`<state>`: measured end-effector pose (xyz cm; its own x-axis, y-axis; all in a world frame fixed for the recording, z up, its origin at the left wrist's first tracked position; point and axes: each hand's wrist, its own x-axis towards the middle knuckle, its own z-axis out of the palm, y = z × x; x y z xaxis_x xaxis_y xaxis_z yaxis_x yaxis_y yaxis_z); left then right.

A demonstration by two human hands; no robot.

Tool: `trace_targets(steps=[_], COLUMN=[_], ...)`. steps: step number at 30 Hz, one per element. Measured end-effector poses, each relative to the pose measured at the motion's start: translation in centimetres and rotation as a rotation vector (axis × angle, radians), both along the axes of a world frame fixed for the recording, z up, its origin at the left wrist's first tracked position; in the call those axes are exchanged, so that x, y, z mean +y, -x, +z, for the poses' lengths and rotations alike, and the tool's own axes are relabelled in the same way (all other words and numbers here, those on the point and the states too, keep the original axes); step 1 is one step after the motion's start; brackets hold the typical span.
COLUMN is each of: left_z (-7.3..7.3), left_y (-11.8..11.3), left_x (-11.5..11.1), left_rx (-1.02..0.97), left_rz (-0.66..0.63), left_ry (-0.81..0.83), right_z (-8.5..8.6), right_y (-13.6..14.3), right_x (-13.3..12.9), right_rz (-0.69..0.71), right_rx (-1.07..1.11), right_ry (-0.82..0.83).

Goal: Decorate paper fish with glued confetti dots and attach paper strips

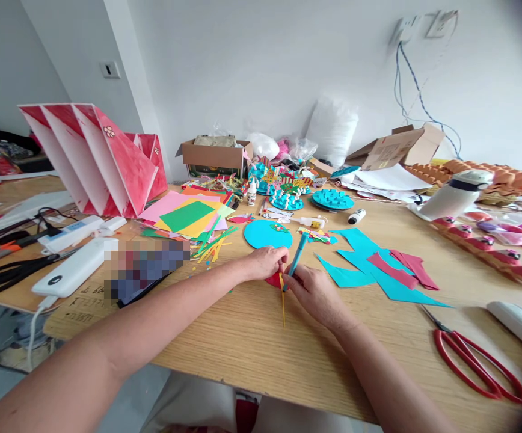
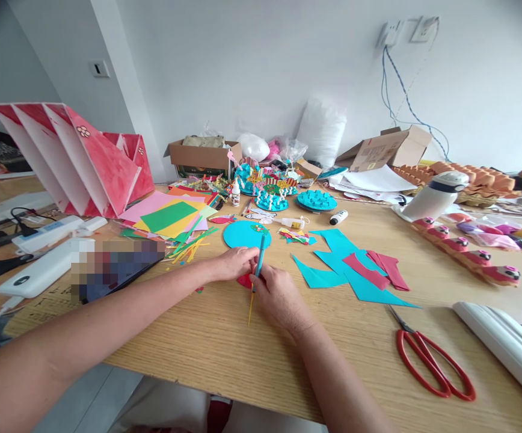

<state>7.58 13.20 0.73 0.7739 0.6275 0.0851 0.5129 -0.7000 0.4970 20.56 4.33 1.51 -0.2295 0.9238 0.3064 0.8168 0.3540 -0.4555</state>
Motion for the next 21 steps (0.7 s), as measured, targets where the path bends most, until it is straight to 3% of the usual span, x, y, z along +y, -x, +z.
trace_targets(steps=[12,21], left_z=[0.4,1.4], left_y=[0.0,0.7], left_x=[-0.3,0.2], left_rx=[-0.009,-0.14], left_rz=[0.026,0.139], left_ry=[0.046,0.066], right_z=[0.1,-0.5], right_y=[-0.2,-1.3], right_x=[0.0,0.6], right_rz=[-0.013,-0.22], right_rx=[0.039,0.181], right_ry=[-0.004,-0.102])
